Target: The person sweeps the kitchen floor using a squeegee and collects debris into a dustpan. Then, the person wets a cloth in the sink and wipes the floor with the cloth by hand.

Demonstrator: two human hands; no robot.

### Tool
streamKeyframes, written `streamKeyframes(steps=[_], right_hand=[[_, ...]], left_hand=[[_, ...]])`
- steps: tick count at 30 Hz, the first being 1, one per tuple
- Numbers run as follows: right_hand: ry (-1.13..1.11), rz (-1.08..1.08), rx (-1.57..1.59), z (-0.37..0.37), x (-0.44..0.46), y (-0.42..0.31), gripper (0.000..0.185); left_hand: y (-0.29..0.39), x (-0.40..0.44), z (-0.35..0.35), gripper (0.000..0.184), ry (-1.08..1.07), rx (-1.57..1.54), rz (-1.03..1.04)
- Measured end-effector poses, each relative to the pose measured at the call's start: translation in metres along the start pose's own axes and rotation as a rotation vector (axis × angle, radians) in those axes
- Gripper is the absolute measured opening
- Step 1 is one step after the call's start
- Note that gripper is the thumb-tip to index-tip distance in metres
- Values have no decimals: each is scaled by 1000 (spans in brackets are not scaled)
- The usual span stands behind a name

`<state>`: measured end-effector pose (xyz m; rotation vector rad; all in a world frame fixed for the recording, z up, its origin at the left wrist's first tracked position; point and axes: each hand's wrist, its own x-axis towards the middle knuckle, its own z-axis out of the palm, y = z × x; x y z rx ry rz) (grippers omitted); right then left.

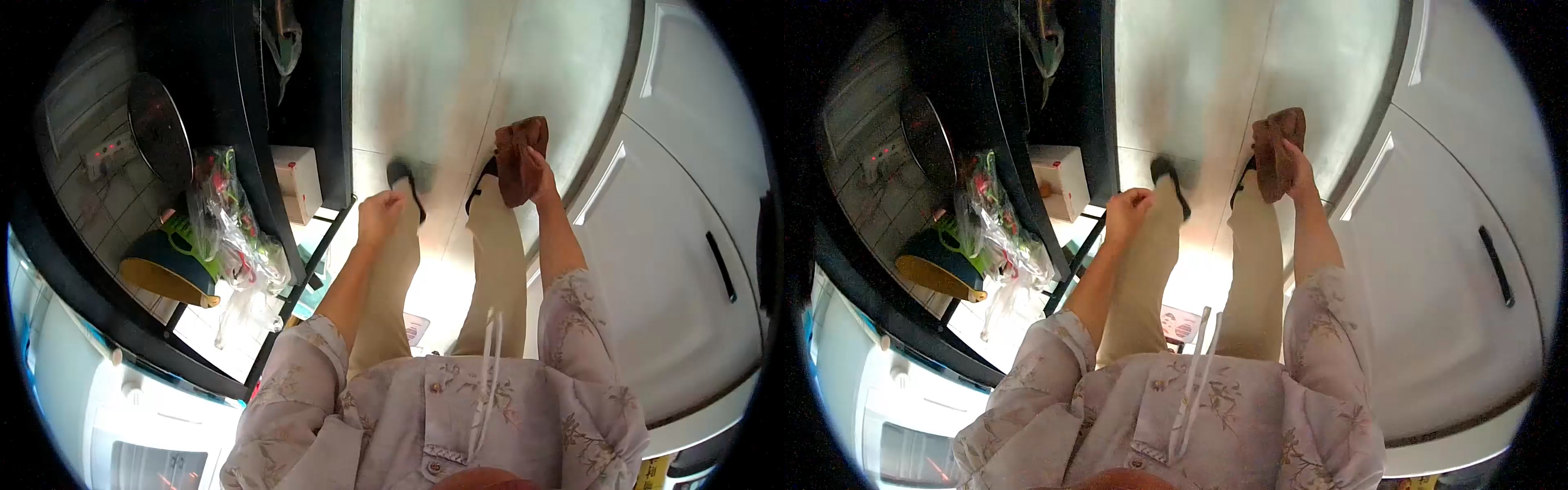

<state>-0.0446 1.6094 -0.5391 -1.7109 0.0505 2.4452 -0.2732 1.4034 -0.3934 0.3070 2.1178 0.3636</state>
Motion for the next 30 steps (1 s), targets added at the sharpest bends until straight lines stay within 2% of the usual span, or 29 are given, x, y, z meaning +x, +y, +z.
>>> streamKeyframes(steps=[5,7,11,13,16,17,19,20,21,23,25,27,28,30], right_hand=[[-25,-62,3,-11,-24,1,41],[-157,-126,-46,-23,-22,4,43],[-205,-149,-19,-49,-1,26,44],[20,-209,-109,-25,-18,43,45],[94,-184,-191,-8,-32,69,49],[64,-136,-196,-23,-13,76,53],[-9,-289,-301,-47,29,79,56],[106,-326,-375,-40,29,79,53],[105,-320,-380,-46,45,66,53],[133,-495,-569,-55,83,23,51],[209,-601,-495,-39,87,-11,52],[284,-848,-552,-35,99,-42,49],[233,-932,-572,-43,110,-61,48],[414,-1101,-780,-48,121,-89,47]], left_hand=[[1,-24,11,14,-73,-58,56],[0,-29,9,13,-48,-14,134],[-42,-29,-6,14,18,15,270],[-70,-32,-16,14,33,20,295],[-102,-38,-29,14,13,88,275],[-115,-37,-29,14,8,82,288],[-138,-9,-21,14,13,185,294],[-152,5,-14,14,-11,155,260],[-159,24,-4,14,-11,153,253],[-164,69,15,12,-50,182,307],[-185,108,40,12,-85,219,296],[-186,149,60,11,-128,288,291],[-186,167,69,9,-136,276,238],[-181,202,81,8,-81,284,283]])
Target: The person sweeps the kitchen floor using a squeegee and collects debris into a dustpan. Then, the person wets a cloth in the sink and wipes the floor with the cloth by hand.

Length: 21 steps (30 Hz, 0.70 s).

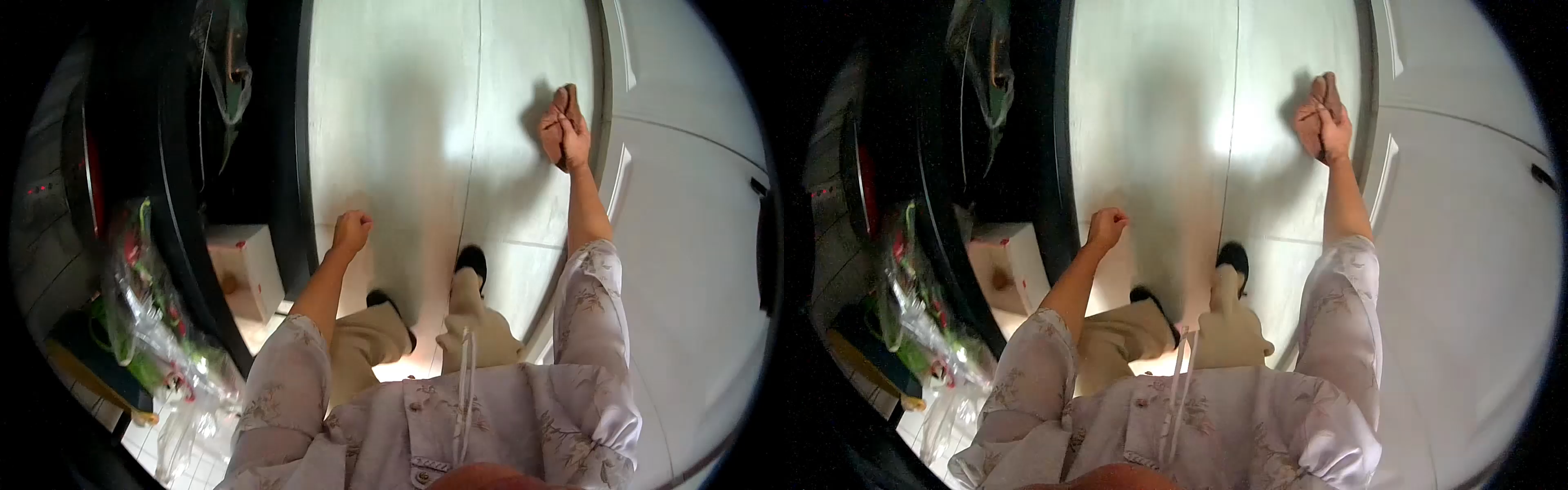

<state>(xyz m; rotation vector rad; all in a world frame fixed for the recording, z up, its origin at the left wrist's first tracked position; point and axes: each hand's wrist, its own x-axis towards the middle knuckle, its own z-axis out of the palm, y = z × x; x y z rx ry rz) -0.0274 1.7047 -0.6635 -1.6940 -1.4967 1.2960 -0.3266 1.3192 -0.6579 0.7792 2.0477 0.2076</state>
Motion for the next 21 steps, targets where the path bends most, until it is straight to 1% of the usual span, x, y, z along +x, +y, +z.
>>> streamKeyframes(steps=[1,2,4,5,7,8,9,10,11,12,14,15,16,17,18,19,21], right_hand=[[53,-47,-63,-8,23,17,48],[56,-72,-57,-12,43,31,48],[232,-212,-124,-10,73,53,60],[228,-228,-114,3,82,56,60],[446,50,-928,38,95,57,75],[405,-65,-971,55,102,59,83],[382,-206,-1014,76,104,52,77],[325,-378,-982,96,122,58,73],[285,-352,-1143,129,92,-1,67],[191,-515,-1198,152,92,-8,62],[73,-720,-1064,200,62,-31,57],[32,-855,-1064,224,53,-26,56],[-376,-684,-1008,234,42,-47,58],[-473,-849,-1028,242,17,-60,59],[-582,-1021,-964,258,12,-36,59],[-660,-1132,-831,263,17,-25,59],[-717,-1130,-972,265,49,-51,60]], left_hand=[[0,18,3,8,42,24,21],[-2,37,6,8,63,16,34],[-10,69,11,8,141,-50,81],[-15,84,16,8,160,-53,84],[-21,107,23,7,181,-125,-69],[-18,111,24,7,191,-130,-73],[-14,109,24,4,206,-167,-77],[-11,106,23,2,219,-202,-84],[-12,108,23,2,218,-197,-98],[-15,110,22,3,197,-178,-87],[-16,113,23,3,177,-172,-79],[-16,115,22,5,168,-155,-95],[-15,115,21,8,161,-139,-110],[-14,114,19,8,173,-147,-110],[-15,112,17,8,143,-201,-87],[-18,109,15,8,107,-251,-71],[-27,109,24,7,138,-289,-67]])
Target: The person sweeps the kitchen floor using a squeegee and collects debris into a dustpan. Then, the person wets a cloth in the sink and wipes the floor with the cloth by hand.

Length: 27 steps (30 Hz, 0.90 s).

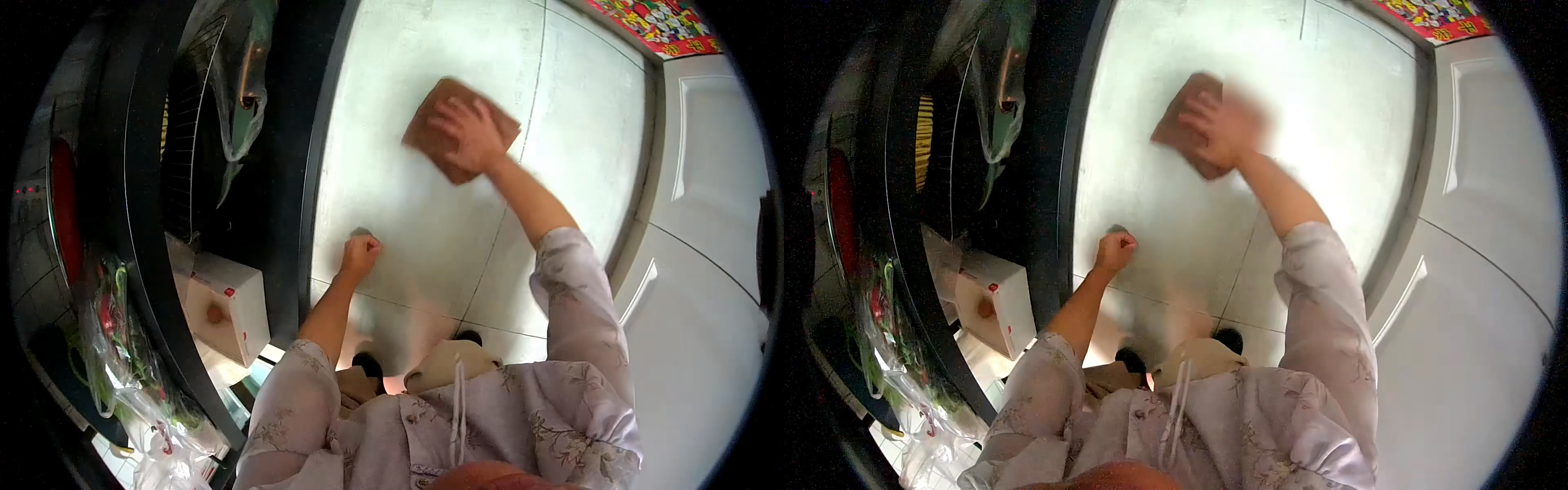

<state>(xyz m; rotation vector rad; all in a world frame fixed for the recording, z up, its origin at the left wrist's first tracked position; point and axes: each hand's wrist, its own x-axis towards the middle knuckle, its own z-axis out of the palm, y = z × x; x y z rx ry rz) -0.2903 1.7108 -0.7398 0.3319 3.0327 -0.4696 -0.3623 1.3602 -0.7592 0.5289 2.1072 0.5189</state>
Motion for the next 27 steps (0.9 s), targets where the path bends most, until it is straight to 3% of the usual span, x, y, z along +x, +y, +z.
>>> streamKeyframes(steps=[2,3,4,7,9,12,14,18,20,22,23,27], right_hand=[[35,255,24,-18,32,28,64],[288,269,-71,9,45,56,62],[330,323,-90,22,63,77,60],[114,565,84,-57,86,16,58],[127,456,14,-18,88,27,57],[87,273,-5,-5,35,1,58],[66,227,-13,-14,-9,11,59],[-83,867,-199,-87,-86,94,60],[252,900,-277,-34,-148,185,62],[306,1080,-245,-20,-194,218,64],[365,1090,-105,-18,-218,219,73],[482,1069,113,0,-283,174,69]], left_hand=[[-2,2,5,6,31,-37,19],[-1,3,6,5,42,30,26],[-2,4,4,4,55,96,30],[12,-3,-1,2,73,69,60],[4,-4,4,3,75,20,58],[-2,3,4,5,64,-6,-28],[0,-1,-1,6,44,-5,19],[-9,4,0,6,18,-7,-12],[-11,4,1,6,29,29,-15],[-18,6,0,5,29,18,5],[-13,4,-1,6,17,21,-30],[-22,7,-2,8,-11,10,-36]])
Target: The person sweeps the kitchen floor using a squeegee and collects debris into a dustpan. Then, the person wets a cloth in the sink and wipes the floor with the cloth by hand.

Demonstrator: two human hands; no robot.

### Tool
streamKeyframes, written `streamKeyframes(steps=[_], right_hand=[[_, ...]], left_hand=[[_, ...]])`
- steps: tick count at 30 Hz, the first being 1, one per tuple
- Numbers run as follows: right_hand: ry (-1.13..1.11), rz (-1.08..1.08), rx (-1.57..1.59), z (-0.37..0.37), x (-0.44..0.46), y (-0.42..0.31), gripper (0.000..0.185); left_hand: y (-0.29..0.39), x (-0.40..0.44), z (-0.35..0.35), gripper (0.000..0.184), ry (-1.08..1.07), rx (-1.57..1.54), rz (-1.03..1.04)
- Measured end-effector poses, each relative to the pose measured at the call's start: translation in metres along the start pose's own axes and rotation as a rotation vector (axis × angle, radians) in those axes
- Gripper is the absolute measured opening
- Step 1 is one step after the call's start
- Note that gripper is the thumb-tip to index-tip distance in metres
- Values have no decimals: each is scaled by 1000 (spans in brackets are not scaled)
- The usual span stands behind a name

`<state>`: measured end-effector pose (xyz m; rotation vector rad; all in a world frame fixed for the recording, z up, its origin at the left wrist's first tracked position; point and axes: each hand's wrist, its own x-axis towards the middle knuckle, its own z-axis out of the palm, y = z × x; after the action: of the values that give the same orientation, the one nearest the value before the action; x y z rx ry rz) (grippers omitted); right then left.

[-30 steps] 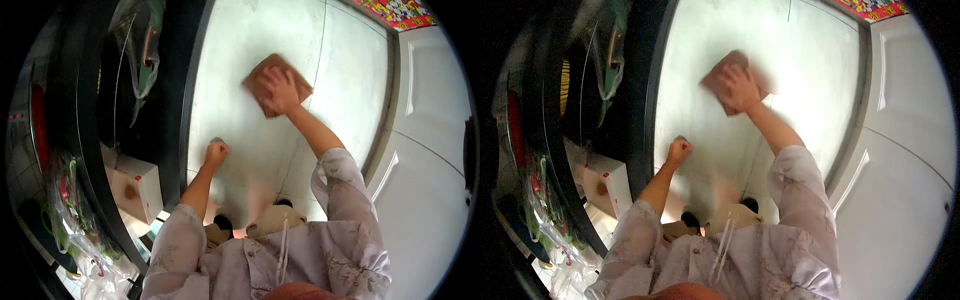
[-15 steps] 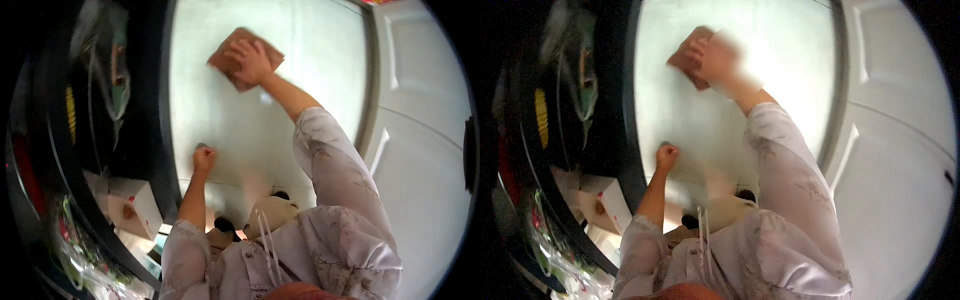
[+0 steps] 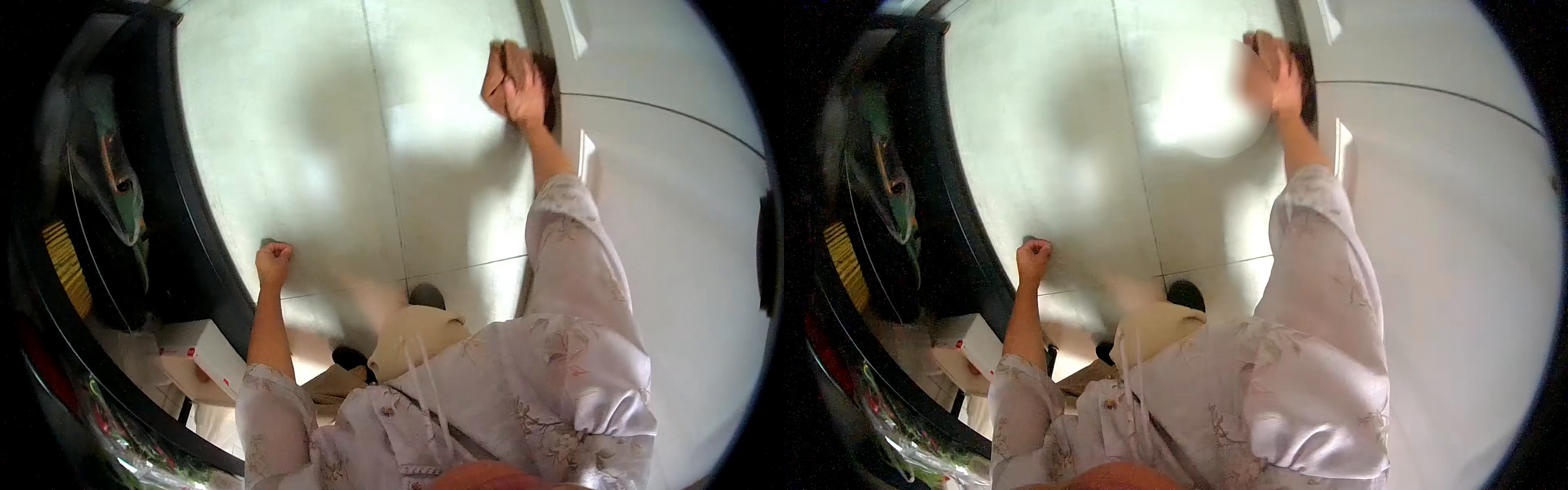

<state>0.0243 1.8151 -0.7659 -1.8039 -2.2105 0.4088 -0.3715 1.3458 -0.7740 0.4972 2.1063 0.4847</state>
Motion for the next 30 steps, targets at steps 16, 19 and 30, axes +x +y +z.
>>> streamKeyframes(steps=[16,19,30], right_hand=[[-129,190,-170,-51,-312,10,79],[-81,52,-231,-43,-191,-13,75],[1,80,-209,2,38,-24,76]], left_hand=[[-18,9,0,8,-29,-63,77],[5,1,-3,8,-28,-63,50],[-7,4,-1,5,-4,16,71]])
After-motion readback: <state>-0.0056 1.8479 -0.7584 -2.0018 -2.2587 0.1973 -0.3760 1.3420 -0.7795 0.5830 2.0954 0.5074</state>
